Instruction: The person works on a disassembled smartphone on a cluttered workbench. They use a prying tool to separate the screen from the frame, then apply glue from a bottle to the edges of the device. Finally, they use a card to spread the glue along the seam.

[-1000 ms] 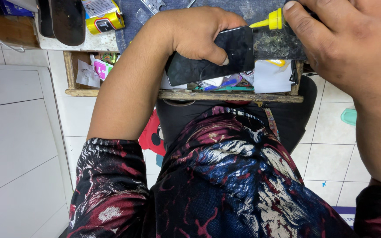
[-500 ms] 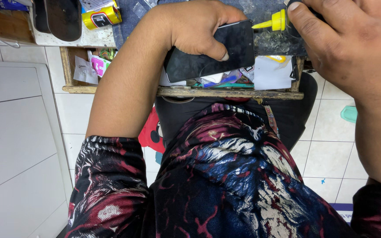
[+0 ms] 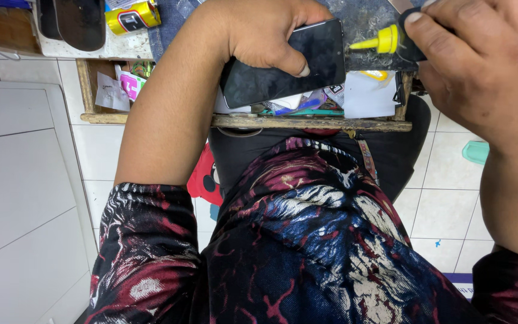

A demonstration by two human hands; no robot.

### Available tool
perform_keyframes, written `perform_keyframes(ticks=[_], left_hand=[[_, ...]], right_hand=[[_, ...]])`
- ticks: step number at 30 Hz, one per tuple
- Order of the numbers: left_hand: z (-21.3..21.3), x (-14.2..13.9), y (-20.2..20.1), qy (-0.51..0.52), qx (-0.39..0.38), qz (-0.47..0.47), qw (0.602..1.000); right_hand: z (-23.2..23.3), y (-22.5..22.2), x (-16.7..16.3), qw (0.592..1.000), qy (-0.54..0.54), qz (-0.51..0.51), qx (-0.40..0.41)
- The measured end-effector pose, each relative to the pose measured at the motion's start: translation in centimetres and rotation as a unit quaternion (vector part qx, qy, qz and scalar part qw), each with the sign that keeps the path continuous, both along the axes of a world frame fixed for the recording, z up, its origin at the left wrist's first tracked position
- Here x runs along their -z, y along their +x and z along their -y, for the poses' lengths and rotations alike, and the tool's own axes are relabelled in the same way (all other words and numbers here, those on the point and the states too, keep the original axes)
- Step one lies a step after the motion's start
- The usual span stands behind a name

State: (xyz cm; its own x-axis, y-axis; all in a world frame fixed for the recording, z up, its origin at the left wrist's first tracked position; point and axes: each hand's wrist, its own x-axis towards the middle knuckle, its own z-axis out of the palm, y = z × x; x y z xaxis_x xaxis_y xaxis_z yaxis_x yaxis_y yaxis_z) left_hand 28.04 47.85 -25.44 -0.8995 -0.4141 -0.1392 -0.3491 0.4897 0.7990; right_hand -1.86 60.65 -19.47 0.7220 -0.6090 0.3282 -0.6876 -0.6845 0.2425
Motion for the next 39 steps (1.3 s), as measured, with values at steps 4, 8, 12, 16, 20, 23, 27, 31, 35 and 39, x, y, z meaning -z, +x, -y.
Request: perform_keyframes(ticks=[4, 8, 12, 16, 20, 23, 27, 31, 35, 39], left_hand=[[-0.1, 0.2, 0.2, 0.004, -0.006, 0.016, 1.0], [-0.2, 0.4, 0.3, 0.011, -0.001, 0.017, 1.0], [-0.2, 0.4, 0.3, 0.02, -0.001, 0.013, 1.0], [-0.2, 0.4, 0.4, 0.025, 0.003, 0.014, 1.0], [0.0, 0.5, 0.5, 0.034, 0.015, 0.006, 0.999], [0.1, 0.8, 0.5, 0.051, 0.016, -0.004, 0.999], [0.1, 1.5, 0.7, 0.08, 0.019, -0.025, 0.996], [0.4, 2.4, 0.9, 0.08, 0.031, -0.054, 0.995], [0.7, 3.6, 1.2, 0.009, 0.034, -0.064, 0.997], [1.0, 4.8, 1.3, -0.011, 0.026, -0.072, 0.997]], right_hand=[[-0.5, 0.1, 0.3, 1.0, -0.005, -0.003, 0.003], [-0.7, 0.4, 0.6, 1.0, -0.006, -0.003, 0.005], [-0.8, 0.6, 0.7, 1.0, -0.009, -0.004, 0.003], [-0.9, 0.7, 0.8, 1.0, -0.01, -0.007, 0.003], [-1.0, 0.8, 0.8, 1.0, -0.01, -0.01, 0.004], [-1.0, 0.8, 0.8, 1.0, -0.009, -0.012, 0.004], [-1.1, 1.0, 1.0, 1.0, -0.012, -0.018, 0.005], [-1.3, 1.2, 1.2, 1.0, -0.015, -0.023, 0.005], [-1.4, 1.3, 1.5, 0.999, -0.021, -0.029, 0.005], [-1.6, 1.4, 1.6, 0.999, -0.023, -0.034, 0.006]])
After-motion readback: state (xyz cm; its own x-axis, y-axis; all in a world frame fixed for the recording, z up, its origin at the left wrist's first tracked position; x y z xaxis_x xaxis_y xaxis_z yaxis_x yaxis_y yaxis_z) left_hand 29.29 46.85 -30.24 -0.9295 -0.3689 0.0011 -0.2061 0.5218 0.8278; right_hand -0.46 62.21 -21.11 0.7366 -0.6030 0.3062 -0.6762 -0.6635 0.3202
